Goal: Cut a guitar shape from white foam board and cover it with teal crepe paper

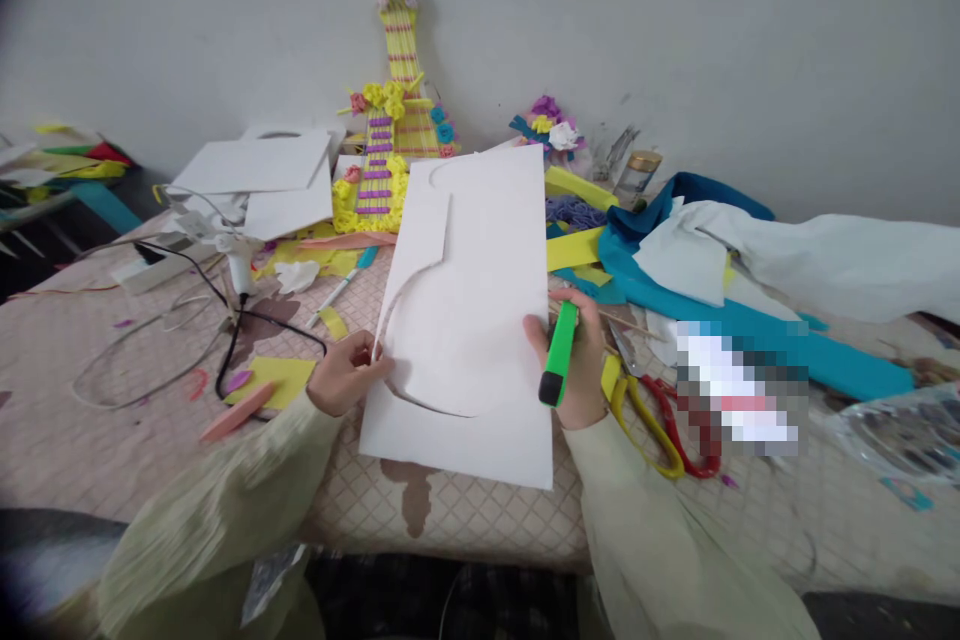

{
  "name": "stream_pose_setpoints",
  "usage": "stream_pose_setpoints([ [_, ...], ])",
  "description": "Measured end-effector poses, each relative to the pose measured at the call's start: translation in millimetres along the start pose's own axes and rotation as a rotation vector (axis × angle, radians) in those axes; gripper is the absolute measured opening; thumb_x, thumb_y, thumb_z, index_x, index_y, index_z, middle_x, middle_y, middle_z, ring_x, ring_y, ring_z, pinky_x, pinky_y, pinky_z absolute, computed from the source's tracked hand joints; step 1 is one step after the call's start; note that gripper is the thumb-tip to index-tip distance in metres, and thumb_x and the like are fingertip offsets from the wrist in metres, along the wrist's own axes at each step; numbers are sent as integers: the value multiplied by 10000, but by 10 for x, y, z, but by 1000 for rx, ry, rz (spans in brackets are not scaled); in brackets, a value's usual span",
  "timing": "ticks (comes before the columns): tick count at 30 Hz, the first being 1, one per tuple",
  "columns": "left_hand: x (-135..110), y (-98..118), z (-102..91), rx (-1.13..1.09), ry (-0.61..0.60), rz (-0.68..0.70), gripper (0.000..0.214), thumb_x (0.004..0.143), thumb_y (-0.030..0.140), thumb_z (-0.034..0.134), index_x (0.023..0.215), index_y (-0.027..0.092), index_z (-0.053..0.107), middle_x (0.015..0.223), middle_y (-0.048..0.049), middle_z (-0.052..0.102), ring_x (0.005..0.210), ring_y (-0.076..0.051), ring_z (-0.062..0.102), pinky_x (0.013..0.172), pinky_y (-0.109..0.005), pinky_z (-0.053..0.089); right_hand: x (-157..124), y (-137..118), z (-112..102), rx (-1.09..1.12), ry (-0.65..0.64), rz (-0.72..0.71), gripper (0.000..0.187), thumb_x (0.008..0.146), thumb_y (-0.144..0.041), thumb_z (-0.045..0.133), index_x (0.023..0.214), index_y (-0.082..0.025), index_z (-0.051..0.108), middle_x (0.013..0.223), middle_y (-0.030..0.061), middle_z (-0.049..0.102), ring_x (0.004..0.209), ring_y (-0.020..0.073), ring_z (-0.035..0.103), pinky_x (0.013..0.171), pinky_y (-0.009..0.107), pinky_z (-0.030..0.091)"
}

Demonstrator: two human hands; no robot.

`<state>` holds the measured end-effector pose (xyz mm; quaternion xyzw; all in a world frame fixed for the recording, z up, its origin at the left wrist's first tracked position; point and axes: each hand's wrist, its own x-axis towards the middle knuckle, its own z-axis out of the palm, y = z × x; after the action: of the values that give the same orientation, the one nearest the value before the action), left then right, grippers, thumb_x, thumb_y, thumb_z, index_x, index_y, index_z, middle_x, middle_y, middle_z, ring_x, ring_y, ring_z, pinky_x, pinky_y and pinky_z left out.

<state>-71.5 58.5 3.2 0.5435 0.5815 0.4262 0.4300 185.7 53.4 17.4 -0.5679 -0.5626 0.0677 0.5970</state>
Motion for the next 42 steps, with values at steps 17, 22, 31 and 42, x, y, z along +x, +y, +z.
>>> stream_pose_setpoints([
  [17, 165, -76, 38, -386, 54, -198, 397, 468, 311, 755, 771, 110, 596, 663, -43, 644, 565, -192, 603, 525, -299, 498, 21, -24, 64, 238, -108, 93, 390, 794, -367, 496, 1138, -214, 394, 785, 39, 614, 613, 161, 577, 493, 287, 460],
  [22, 251, -241, -2, -166, 310, -89, 338, 467, 348, 712, 708, 139, 598, 621, -26, 621, 617, -221, 603, 507, -289, 489, -212, 1, -35, 285, -121, 219, 399, 834, -454, 367, 1113, -201, 497, 712, 25, 589, 516, 139, 547, 372, 250, 404],
  [31, 297, -337, -28, -62, 365, -70, 371, 486, 396, 713, 735, 143, 604, 666, -24, 618, 614, -189, 577, 480, -245, 454, -499, -133, -9, -175, -126, 149, 270, 677, -375, 618, 883, -200, 617, 767, 29, 672, 674, 174, 623, 617, 291, 510],
  [42, 175, -174, 26, -188, 388, -35, 324, 507, 340, 723, 738, 154, 591, 663, -9, 614, 564, -158, 562, 476, -239, 461, -459, -162, 91, -275, -93, -94, 217, 724, -282, 590, 924, -201, 616, 812, 35, 683, 691, 163, 639, 658, 280, 522],
])
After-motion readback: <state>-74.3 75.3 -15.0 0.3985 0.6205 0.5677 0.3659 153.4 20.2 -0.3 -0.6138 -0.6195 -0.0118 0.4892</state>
